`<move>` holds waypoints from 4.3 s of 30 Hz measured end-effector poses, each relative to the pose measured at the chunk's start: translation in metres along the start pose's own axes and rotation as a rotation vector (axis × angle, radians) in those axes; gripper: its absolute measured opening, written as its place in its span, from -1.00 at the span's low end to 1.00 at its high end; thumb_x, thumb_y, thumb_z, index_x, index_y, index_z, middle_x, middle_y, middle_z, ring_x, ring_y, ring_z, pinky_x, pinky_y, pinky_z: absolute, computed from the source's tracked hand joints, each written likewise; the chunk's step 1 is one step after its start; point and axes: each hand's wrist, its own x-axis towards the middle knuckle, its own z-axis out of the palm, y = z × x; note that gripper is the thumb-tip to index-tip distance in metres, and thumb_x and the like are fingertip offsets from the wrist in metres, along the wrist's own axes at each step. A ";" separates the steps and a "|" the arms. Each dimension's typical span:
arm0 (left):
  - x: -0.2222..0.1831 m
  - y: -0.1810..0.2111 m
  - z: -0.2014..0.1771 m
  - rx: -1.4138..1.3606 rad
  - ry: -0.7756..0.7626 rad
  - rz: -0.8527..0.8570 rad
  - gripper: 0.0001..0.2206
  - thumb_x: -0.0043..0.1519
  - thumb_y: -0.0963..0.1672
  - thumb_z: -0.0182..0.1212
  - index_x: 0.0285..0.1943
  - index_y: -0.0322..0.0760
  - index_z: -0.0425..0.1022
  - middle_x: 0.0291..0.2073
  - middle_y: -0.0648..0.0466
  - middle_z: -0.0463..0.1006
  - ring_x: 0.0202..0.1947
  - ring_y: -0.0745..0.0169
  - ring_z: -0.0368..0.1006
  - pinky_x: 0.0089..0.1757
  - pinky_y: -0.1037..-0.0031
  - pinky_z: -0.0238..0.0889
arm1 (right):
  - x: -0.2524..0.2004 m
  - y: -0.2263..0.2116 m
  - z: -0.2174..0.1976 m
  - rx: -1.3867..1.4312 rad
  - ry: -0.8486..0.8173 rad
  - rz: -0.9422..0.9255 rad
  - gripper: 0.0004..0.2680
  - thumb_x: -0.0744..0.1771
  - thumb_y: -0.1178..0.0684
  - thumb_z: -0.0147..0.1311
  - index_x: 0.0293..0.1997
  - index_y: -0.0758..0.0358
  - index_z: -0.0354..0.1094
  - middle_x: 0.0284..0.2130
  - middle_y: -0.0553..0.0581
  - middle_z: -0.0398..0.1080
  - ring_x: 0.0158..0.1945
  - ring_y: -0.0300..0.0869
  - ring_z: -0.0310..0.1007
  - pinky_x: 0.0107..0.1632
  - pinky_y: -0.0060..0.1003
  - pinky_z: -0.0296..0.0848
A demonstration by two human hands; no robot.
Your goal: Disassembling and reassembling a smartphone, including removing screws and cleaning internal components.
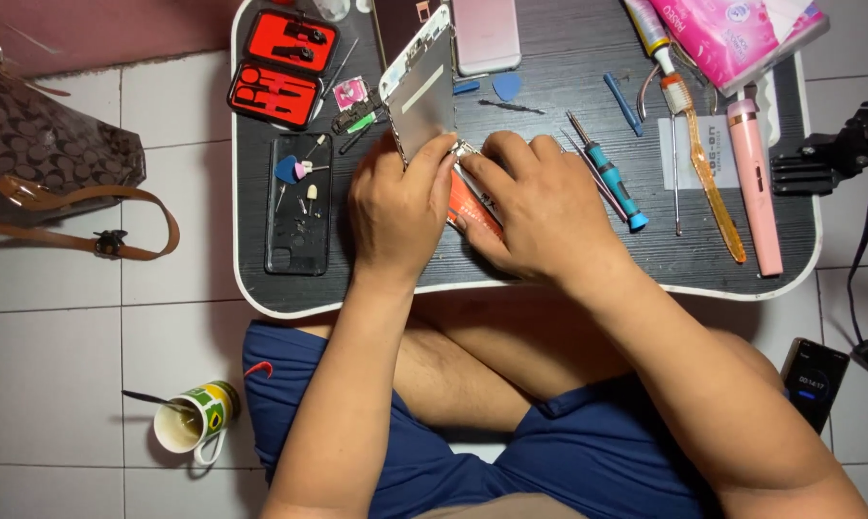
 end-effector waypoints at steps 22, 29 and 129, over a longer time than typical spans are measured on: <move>0.001 -0.001 -0.001 -0.034 -0.008 -0.018 -0.73 0.15 -0.24 0.44 0.03 -0.21 0.64 -0.37 0.00 0.40 -0.39 0.05 0.41 -0.25 0.27 0.39 | 0.003 -0.001 -0.001 0.008 -0.038 0.004 -0.55 0.22 -0.19 0.24 0.17 0.20 0.47 0.03 0.16 0.38 -0.29 -0.03 0.32 -0.26 -0.20 0.42; 0.002 0.002 -0.004 -0.067 -0.003 -0.009 -0.75 0.14 -0.26 0.43 0.00 -0.27 0.62 -0.18 -0.07 0.47 -0.28 0.00 0.46 -0.19 0.25 0.40 | 0.006 -0.004 -0.009 -0.143 -0.054 -0.055 -0.62 0.26 -0.21 0.20 0.13 0.12 0.47 0.00 0.10 0.38 -0.32 -0.10 0.35 -0.38 -0.28 0.38; 0.001 -0.005 0.003 -0.102 0.033 0.113 -0.89 0.17 -0.27 0.27 -0.23 -0.20 0.63 -0.27 -0.07 0.41 -0.28 -0.09 0.46 -0.26 0.25 0.42 | -0.010 0.013 0.007 0.234 0.020 0.063 -0.68 0.29 -0.03 0.08 0.14 0.21 0.42 -0.02 0.19 0.46 -0.23 0.08 0.47 -0.18 -0.10 0.46</move>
